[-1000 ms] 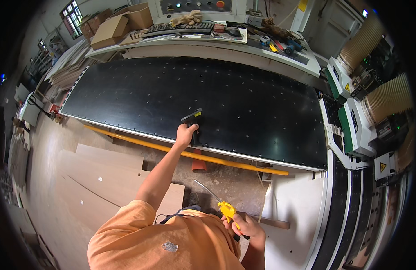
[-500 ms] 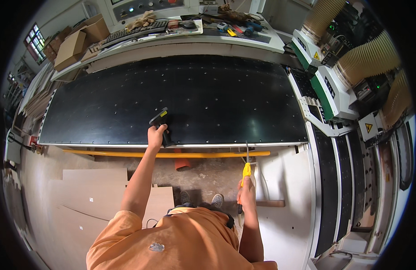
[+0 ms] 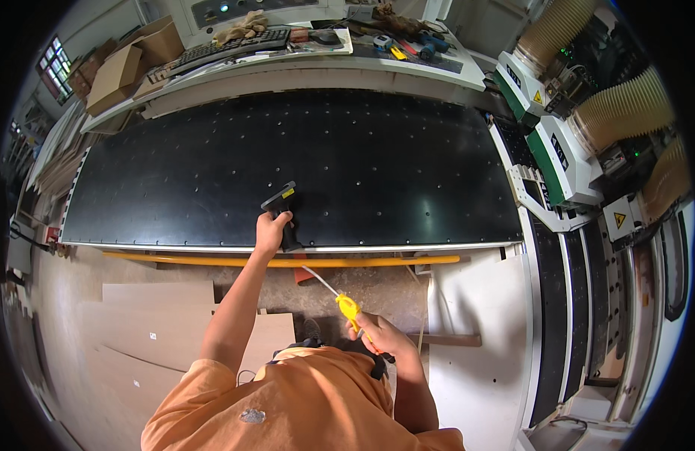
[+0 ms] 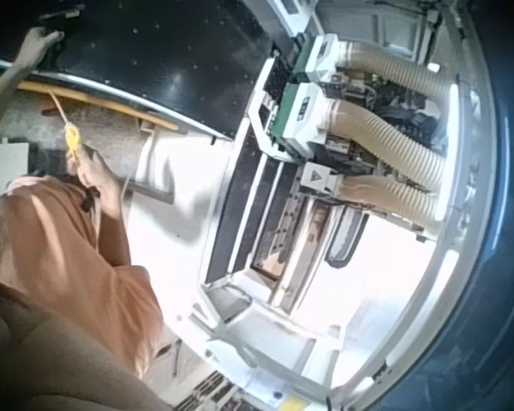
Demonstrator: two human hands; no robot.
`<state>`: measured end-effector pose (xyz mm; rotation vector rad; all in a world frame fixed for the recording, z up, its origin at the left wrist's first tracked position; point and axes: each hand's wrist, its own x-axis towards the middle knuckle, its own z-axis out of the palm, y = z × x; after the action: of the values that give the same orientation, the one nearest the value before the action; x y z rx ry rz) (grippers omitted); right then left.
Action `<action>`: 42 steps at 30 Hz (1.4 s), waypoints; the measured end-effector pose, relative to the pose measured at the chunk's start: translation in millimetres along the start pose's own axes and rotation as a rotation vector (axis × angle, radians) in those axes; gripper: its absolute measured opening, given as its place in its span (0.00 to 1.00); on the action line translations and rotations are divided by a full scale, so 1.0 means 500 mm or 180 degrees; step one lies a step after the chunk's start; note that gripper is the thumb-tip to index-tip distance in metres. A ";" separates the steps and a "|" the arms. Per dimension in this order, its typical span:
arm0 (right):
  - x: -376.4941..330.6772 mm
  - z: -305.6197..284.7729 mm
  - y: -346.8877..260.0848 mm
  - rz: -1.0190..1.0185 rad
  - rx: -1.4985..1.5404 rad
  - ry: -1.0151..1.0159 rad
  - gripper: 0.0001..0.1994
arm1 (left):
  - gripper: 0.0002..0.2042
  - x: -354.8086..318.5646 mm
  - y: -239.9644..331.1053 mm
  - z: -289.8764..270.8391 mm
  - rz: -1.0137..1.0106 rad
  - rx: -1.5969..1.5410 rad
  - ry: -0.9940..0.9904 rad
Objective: The person walks through a workshop, picks up a barcode scanner, and scans labels on multiple wooden panels. They move panels between a workbench and the floor, scanning each one before stacking them.
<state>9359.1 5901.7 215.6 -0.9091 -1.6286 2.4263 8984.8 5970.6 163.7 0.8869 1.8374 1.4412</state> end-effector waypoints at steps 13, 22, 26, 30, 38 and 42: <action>-0.002 0.003 -0.113 -0.0058 0.0124 -0.0984 0.25 | 0.13 0.088 0.062 -0.031 -0.0188 -0.0037 -0.0428; 0.095 -0.333 -0.128 -0.0629 0.0898 0.2848 0.25 | 0.12 0.056 0.037 -0.013 -0.0223 -0.0019 0.0443; 0.080 -0.496 -0.170 -0.0785 0.1162 0.4309 0.26 | 0.13 0.054 0.007 -0.011 -0.0193 0.0010 0.0386; 0.049 -0.562 -0.199 -0.1037 0.0983 0.5358 0.27 | 0.13 0.063 -0.001 -0.015 -0.0146 -0.0083 0.0416; -0.009 -0.602 -0.157 -0.0837 0.1317 0.6273 0.30 | 0.10 0.060 0.046 0.010 -0.0313 0.0223 0.0041; -0.028 -0.635 -0.148 -0.1427 0.1863 0.6679 0.29 | 0.11 0.061 0.097 0.051 -0.0153 0.0891 -0.0648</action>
<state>9514.8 6188.3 203.6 -1.5616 -0.1523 0.4890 8993.9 6017.8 203.7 1.0747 1.9169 1.0373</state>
